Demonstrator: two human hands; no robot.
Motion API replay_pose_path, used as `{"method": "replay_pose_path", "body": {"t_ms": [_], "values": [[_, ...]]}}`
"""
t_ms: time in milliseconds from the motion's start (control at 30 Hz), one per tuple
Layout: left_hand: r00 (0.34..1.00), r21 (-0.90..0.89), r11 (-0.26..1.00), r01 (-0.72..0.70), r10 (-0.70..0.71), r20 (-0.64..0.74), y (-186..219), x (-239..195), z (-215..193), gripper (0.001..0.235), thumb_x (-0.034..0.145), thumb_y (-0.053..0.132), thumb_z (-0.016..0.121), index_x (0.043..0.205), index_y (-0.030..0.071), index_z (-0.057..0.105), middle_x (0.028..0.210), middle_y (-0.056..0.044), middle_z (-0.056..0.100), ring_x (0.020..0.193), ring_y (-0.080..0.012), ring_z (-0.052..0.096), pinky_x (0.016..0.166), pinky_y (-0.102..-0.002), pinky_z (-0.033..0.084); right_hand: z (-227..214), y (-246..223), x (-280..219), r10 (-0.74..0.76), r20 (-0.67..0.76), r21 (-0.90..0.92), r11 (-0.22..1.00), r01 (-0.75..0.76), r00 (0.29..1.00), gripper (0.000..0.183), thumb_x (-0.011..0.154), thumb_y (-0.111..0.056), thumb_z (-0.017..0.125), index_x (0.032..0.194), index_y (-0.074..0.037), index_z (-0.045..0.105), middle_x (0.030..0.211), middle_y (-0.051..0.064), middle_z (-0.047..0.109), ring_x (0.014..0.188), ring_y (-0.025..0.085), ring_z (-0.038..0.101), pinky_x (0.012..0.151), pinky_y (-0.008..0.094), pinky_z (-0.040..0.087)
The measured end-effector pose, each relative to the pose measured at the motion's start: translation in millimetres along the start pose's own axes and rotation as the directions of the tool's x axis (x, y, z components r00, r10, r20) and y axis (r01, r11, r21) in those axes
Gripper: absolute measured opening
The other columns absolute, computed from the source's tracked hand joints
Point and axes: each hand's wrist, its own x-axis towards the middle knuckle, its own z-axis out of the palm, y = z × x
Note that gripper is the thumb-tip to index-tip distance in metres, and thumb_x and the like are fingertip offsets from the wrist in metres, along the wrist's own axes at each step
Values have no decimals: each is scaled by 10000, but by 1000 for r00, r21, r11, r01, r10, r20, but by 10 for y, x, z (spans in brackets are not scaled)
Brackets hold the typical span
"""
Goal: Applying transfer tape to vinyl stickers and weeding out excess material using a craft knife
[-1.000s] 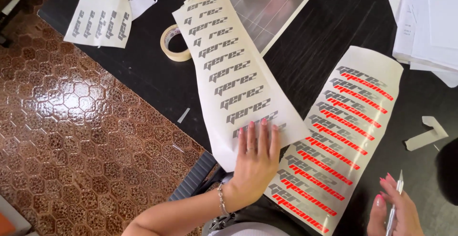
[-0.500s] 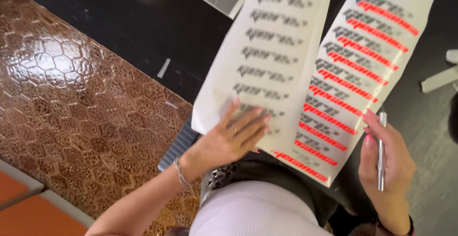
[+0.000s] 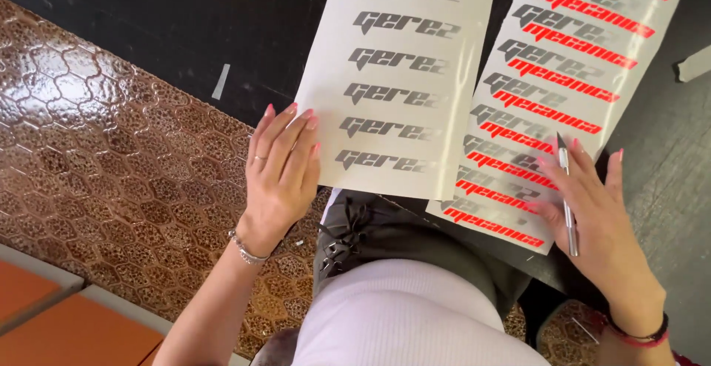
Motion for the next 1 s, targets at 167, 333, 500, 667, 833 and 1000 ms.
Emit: {"method": "replay_pose_path", "body": {"t_ms": [167, 333, 500, 667, 833, 1000], "values": [[956, 177, 940, -290, 294, 2, 53, -126, 14, 182, 986, 14, 846, 1155, 7, 778, 1287, -232, 713, 1278, -345, 629, 1110, -550, 549, -68, 5, 48, 31, -31, -13, 999, -31, 999, 534, 993, -100, 626, 1488, 31, 474, 1621, 310, 461, 1551, 505, 393, 1323, 746, 102], [927, 113, 921, -372, 363, 90, 284, -62, 143, 313, 1092, 242, 672, 1279, -6, 709, 1343, -204, 682, 1306, -356, 607, 1104, -568, 545, -170, -112, 119, -6, -109, 19, 1000, 8, 994, 551, 1014, -63, 611, 1527, 34, 433, 1645, 302, 414, 1543, 518, 400, 1324, 753, 165], [929, -7, 936, -352, 350, 122, 341, 69, 165, 312, 1081, 191, 645, 1198, -91, 702, 1313, -249, 672, 1287, -392, 618, 1117, -534, 560, -57, -64, 148, -10, -107, 67, 998, 17, 994, 519, 1019, -81, 570, 1508, 30, 437, 1671, 271, 365, 1585, 465, 332, 1331, 702, 188], [931, -42, 934, -356, 358, 76, 294, 34, 220, 287, 1065, 182, 625, 1140, -71, 739, 1242, -238, 705, 1248, -383, 642, 1097, -535, 571, 94, 11, 153, -30, -137, 4, 999, 31, 990, 496, 1018, -142, 609, 1461, 22, 455, 1602, 280, 471, 1527, 482, 429, 1313, 700, 231], [906, -68, 911, -407, 412, 99, 184, 104, 215, 339, 1057, 267, 705, 1164, -53, 747, 1259, -204, 726, 1233, -358, 674, 1106, -519, 562, 80, 37, 145, -33, -151, 4, 999, 34, 988, 525, 996, -145, 640, 1469, 4, 470, 1579, 248, 507, 1521, 448, 451, 1320, 674, 253], [890, -80, 895, -439, 445, 101, 123, 173, 217, 427, 1055, 342, 712, 1190, -64, 727, 1283, -199, 714, 1242, -350, 669, 1102, -514, 573, 23, 67, 75, -16, -176, 44, 999, 24, 984, 589, 972, -152, 661, 1516, -52, 455, 1599, 223, 496, 1533, 430, 450, 1340, 684, 218]]}}
